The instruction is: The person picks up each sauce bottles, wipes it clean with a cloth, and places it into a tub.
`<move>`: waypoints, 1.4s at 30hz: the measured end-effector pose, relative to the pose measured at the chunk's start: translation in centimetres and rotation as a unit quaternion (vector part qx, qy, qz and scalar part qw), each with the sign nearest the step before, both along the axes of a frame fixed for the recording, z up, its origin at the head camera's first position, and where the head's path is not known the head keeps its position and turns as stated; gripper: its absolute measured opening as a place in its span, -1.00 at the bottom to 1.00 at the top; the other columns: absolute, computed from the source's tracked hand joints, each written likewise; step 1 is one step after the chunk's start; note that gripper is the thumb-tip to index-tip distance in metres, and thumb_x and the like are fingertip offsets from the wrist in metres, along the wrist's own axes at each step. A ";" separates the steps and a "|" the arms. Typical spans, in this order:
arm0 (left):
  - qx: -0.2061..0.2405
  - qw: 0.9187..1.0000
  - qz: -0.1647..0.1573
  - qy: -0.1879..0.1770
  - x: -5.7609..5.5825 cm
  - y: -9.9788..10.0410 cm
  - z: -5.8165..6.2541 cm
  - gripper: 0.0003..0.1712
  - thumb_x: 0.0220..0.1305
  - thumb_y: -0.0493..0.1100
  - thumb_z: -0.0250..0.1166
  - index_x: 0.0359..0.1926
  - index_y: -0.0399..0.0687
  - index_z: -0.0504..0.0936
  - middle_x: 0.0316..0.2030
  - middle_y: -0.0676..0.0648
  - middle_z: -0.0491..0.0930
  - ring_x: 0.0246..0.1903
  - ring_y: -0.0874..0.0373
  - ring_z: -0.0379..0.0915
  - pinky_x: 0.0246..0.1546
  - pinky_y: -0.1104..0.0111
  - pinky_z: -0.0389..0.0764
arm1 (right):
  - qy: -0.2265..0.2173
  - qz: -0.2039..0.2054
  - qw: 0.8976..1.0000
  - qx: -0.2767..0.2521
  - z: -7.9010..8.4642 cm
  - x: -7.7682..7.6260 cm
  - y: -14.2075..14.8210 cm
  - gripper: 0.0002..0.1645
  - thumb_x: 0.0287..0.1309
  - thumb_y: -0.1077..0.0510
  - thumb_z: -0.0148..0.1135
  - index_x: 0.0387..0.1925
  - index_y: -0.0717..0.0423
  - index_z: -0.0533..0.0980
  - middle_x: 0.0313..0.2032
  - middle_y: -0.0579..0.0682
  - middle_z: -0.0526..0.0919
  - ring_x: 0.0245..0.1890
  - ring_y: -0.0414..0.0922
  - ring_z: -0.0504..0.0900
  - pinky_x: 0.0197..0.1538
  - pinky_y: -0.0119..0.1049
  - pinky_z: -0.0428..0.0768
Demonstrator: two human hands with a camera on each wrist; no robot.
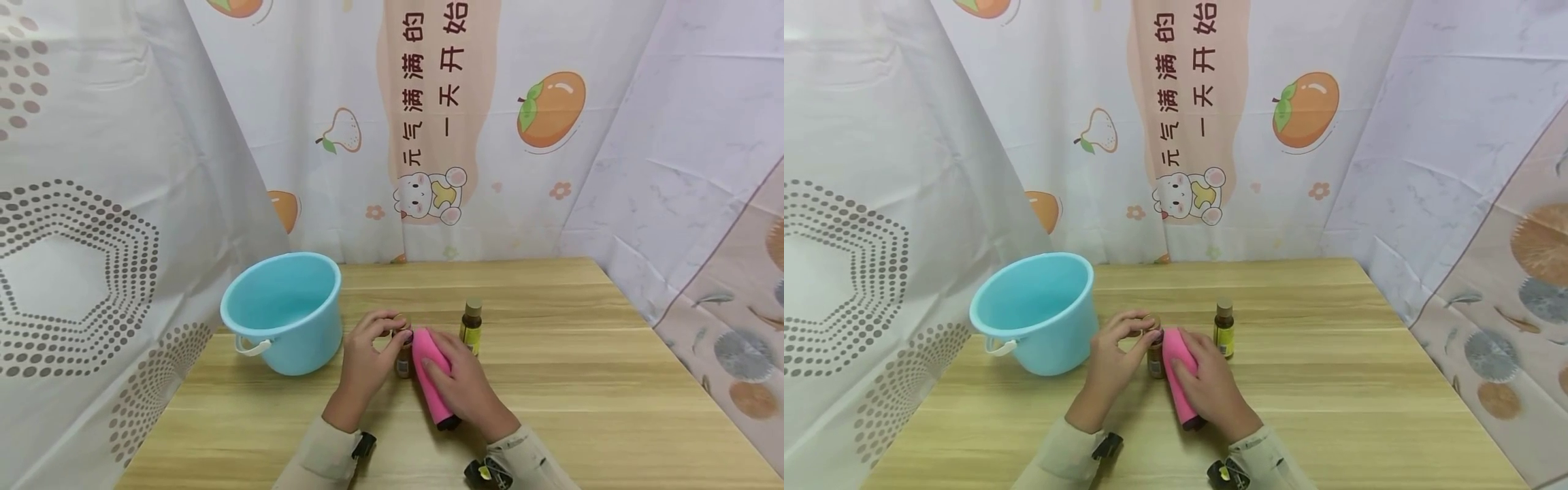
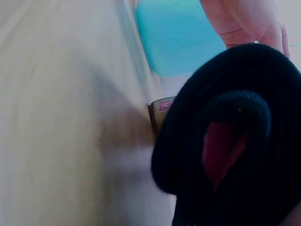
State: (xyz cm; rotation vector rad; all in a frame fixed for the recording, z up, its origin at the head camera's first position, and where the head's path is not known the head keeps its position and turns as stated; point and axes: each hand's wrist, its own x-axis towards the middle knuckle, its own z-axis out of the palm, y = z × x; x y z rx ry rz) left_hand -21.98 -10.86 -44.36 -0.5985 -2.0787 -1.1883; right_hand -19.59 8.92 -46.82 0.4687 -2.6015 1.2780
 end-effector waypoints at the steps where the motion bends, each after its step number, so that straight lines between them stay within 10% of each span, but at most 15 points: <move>1: 0.001 1.000 -0.001 -0.001 0.0 0.0 0.0 -0.79 0.28 -0.14 0.50 -0.08 -0.05 0.82 0.00 -0.07 0.73 0.00 0.13 0.69 -0.08 0.22 0.77 | -0.008 -0.001 1.000 0.007 -0.1 0.0 0.0 -0.30 0.41 -0.05 0.29 0.51 -0.21 0.36 0.38 0.03 0.49 0.25 0.06 0.58 0.25 0.10 0.59; 26: -0.001 1.000 0.015 0.010 -0.1 0.2 -0.3 -0.77 0.22 -0.14 0.54 -0.09 -0.03 0.81 -0.02 -0.06 0.74 0.00 0.12 0.71 0.01 0.27 0.75 | -0.050 -0.005 0.992 0.120 -0.9 -0.3 0.2 -0.32 0.36 -0.06 0.31 0.45 -0.03 0.45 0.22 0.10 0.58 0.12 -0.01 0.63 0.18 0.05 0.65; 42: 0.006 1.000 0.006 -0.006 0.1 0.0 -0.2 -0.76 0.23 -0.13 0.54 -0.09 -0.03 0.80 -0.02 -0.01 0.73 0.02 0.20 0.68 0.03 0.34 0.73 | -0.058 -0.007 0.998 -0.025 -0.2 0.1 -0.1 -0.31 0.35 -0.02 0.33 0.47 -0.18 0.42 0.26 -0.01 0.62 -0.01 -0.15 0.62 0.08 -0.08 0.63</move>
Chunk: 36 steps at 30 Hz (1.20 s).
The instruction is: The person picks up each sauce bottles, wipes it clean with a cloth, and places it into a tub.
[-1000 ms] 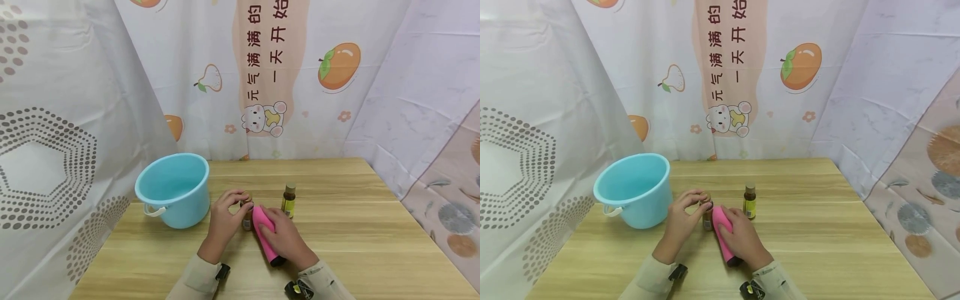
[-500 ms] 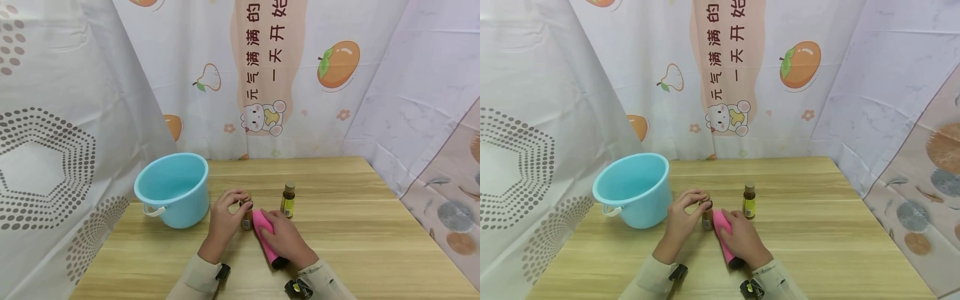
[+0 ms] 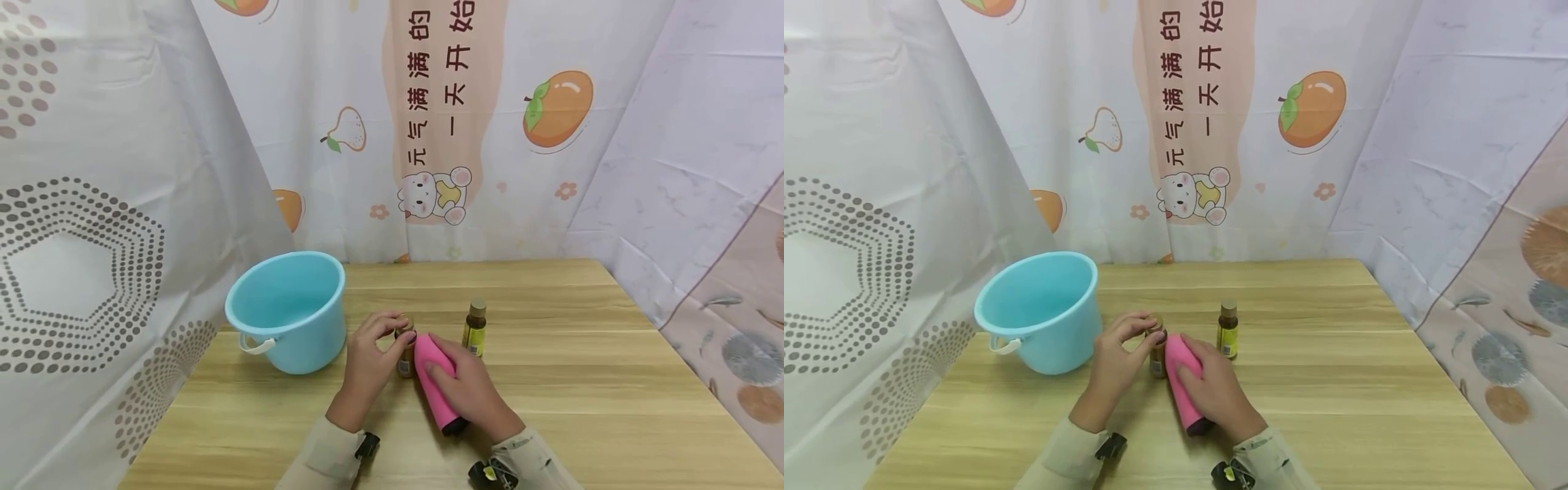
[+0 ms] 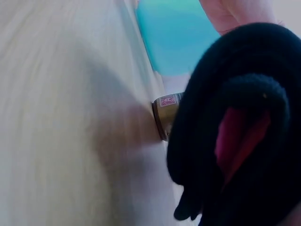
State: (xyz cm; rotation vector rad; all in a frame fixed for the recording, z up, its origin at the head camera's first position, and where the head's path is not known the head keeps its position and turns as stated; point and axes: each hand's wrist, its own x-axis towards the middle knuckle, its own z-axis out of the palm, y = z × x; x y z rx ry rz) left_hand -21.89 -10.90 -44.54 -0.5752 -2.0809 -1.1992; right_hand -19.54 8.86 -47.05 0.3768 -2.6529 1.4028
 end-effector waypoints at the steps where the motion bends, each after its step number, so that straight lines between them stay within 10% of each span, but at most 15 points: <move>1: 0.000 1.000 0.000 0.000 0.0 0.0 0.0 -0.76 0.23 -0.12 0.54 -0.08 -0.02 0.80 -0.02 0.00 0.73 0.02 0.20 0.68 0.03 0.35 0.73 | 0.006 0.001 1.000 -0.008 0.0 0.0 0.0 -0.31 0.36 -0.03 0.33 0.48 -0.21 0.41 0.26 -0.02 0.62 -0.01 -0.15 0.62 0.08 -0.08 0.63; 13: 0.001 1.000 -0.017 -0.007 -0.2 0.0 0.2 -0.78 0.31 -0.15 0.48 -0.05 -0.07 0.80 0.04 -0.09 0.73 0.04 0.13 0.70 0.05 0.35 0.72 | 0.112 0.007 0.982 -0.150 0.6 0.2 0.0 -0.40 0.32 0.01 0.42 0.32 -0.26 0.43 0.17 -0.11 0.64 -0.14 -0.11 0.65 -0.20 -0.26 0.69; 23: -0.006 1.000 -0.016 0.006 -0.3 0.0 -0.1 -0.80 0.33 -0.19 0.46 -0.04 -0.05 0.79 0.07 -0.07 0.73 0.03 0.10 0.71 0.00 0.19 0.76 | 0.162 0.056 0.979 -0.109 0.4 0.0 0.3 -0.10 0.18 0.00 0.54 0.50 -0.18 0.35 0.51 -0.13 0.32 0.19 -0.06 0.56 0.00 -0.19 0.70; 36: -0.011 1.000 -0.006 -0.007 -0.1 -0.1 0.0 -0.78 0.30 -0.16 0.49 -0.04 -0.01 0.79 0.07 -0.07 0.75 0.03 0.13 0.70 -0.12 0.05 0.76 | 0.155 0.020 0.984 -0.084 0.1 0.0 0.0 -0.14 0.15 0.16 0.51 0.46 -0.17 0.40 0.33 -0.11 0.50 0.02 -0.14 0.59 -0.10 -0.23 0.70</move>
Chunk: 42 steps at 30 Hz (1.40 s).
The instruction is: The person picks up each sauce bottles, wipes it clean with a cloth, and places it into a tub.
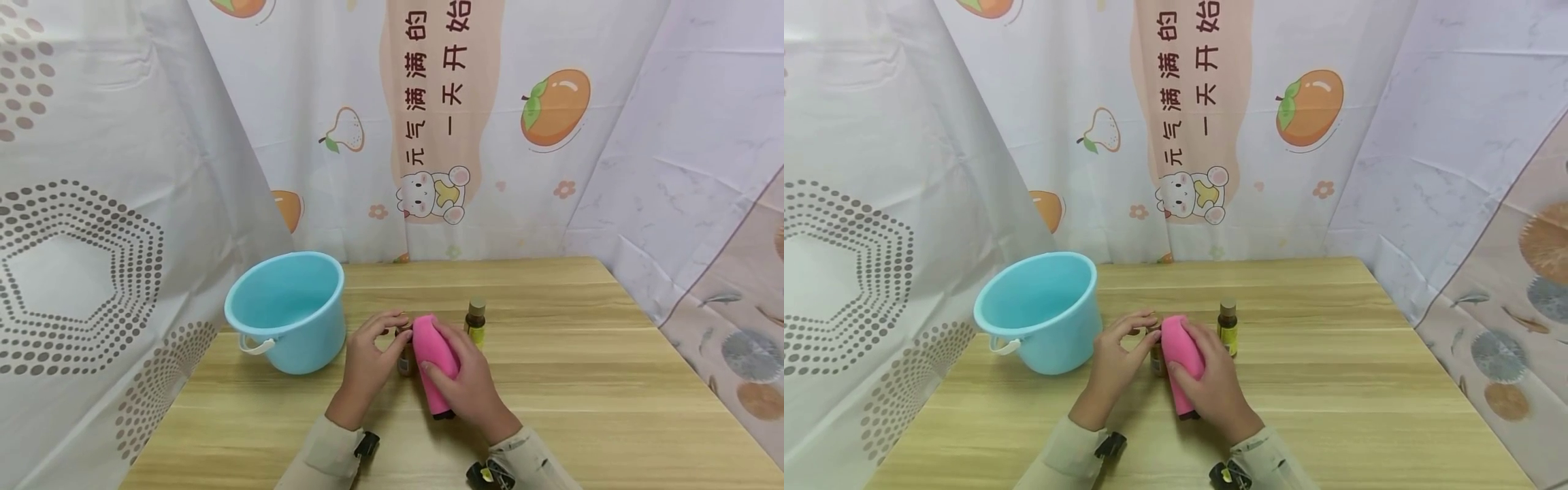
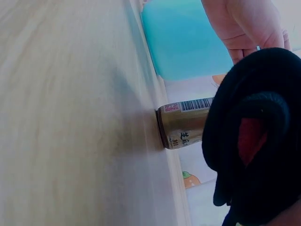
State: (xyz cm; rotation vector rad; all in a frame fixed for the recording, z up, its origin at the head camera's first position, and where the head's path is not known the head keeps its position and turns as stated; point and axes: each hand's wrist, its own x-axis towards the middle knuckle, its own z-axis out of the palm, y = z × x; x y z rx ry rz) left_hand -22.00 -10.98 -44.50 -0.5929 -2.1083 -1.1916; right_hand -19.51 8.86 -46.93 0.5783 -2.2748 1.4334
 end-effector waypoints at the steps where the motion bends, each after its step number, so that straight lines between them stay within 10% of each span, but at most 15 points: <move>1: 0.000 1.000 -0.001 0.000 0.0 0.0 0.0 -0.77 0.30 -0.15 0.49 -0.03 -0.01 0.79 0.07 -0.07 0.75 0.03 0.13 0.70 -0.11 0.05 0.76 | -0.003 -0.004 1.000 0.002 0.0 0.0 0.0 -0.14 0.15 0.15 0.51 0.46 -0.18 0.40 0.32 -0.12 0.52 0.01 -0.15 0.60 -0.10 -0.23 0.70; 42: -0.003 1.000 0.012 0.025 -0.1 0.3 -0.3 -0.76 0.28 -0.15 0.50 -0.04 -0.04 0.79 0.07 -0.02 0.74 0.04 0.11 0.70 -0.11 0.10 0.77 | -0.149 -0.032 0.974 0.165 -0.7 -0.3 0.3 -0.23 0.20 0.07 0.39 0.43 0.08 0.41 0.10 0.06 0.63 -0.12 -0.14 0.57 -0.09 -0.17 0.60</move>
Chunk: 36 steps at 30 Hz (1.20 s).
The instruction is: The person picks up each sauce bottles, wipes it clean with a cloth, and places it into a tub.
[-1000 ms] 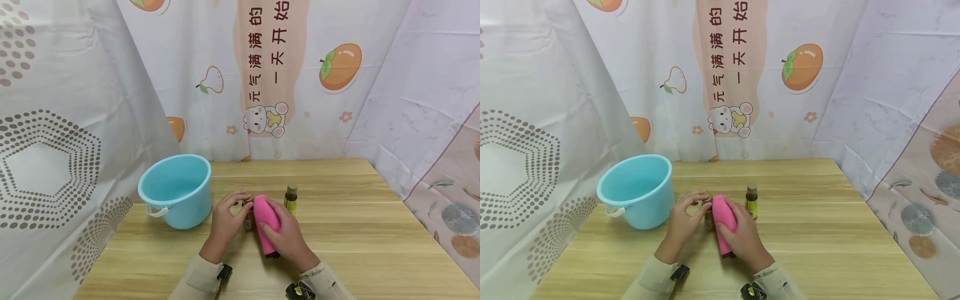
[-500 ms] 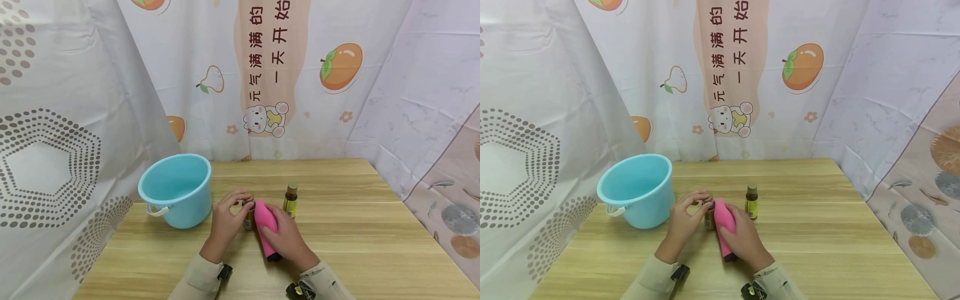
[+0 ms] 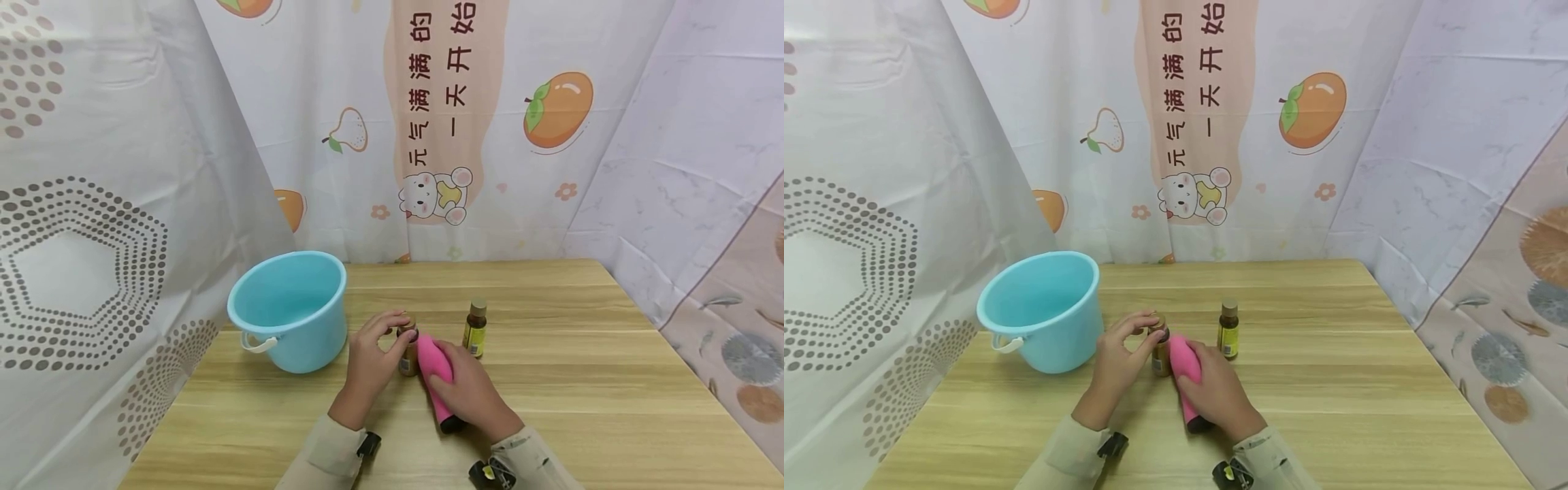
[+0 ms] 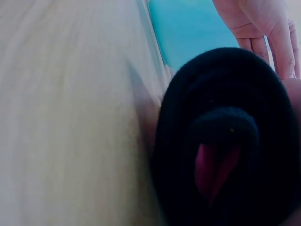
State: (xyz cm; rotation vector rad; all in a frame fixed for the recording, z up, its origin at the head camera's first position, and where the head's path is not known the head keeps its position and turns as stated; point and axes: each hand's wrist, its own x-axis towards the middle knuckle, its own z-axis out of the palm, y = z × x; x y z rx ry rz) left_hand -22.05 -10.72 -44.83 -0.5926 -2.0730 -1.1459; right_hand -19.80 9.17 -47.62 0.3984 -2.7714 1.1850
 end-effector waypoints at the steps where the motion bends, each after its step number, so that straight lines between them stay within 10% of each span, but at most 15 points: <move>1: -0.002 1.000 0.002 0.001 0.0 0.0 0.0 -0.76 0.28 -0.15 0.50 -0.04 -0.05 0.79 0.06 -0.05 0.73 0.03 0.10 0.70 -0.11 0.11 0.77 | 0.001 -0.001 1.000 0.001 0.0 0.0 0.0 -0.23 0.19 0.07 0.39 0.43 0.07 0.42 0.10 0.06 0.64 -0.11 -0.14 0.57 -0.09 -0.17 0.60; 17: -0.010 1.000 0.009 0.007 0.0 0.1 0.0 -0.76 0.29 -0.17 0.49 -0.03 -0.03 0.79 0.00 -0.02 0.69 -0.04 0.11 0.68 -0.08 0.12 0.76 | 0.062 0.003 0.995 -0.079 0.1 -0.2 0.0 -0.19 0.16 0.08 0.45 0.45 -0.13 0.43 0.23 -0.04 0.60 -0.03 -0.16 0.60 -0.03 -0.18 0.63; 36: -0.005 1.000 0.000 -0.008 0.0 0.0 -0.2 -0.78 0.34 -0.13 0.46 -0.01 0.01 0.77 0.02 0.02 0.70 -0.01 0.14 0.68 -0.02 0.21 0.76 | 0.206 0.060 0.964 -0.153 0.2 -0.3 0.2 -0.10 0.24 0.15 0.47 0.55 -0.10 0.30 0.38 0.02 0.46 0.06 -0.10 0.59 -0.05 -0.21 0.74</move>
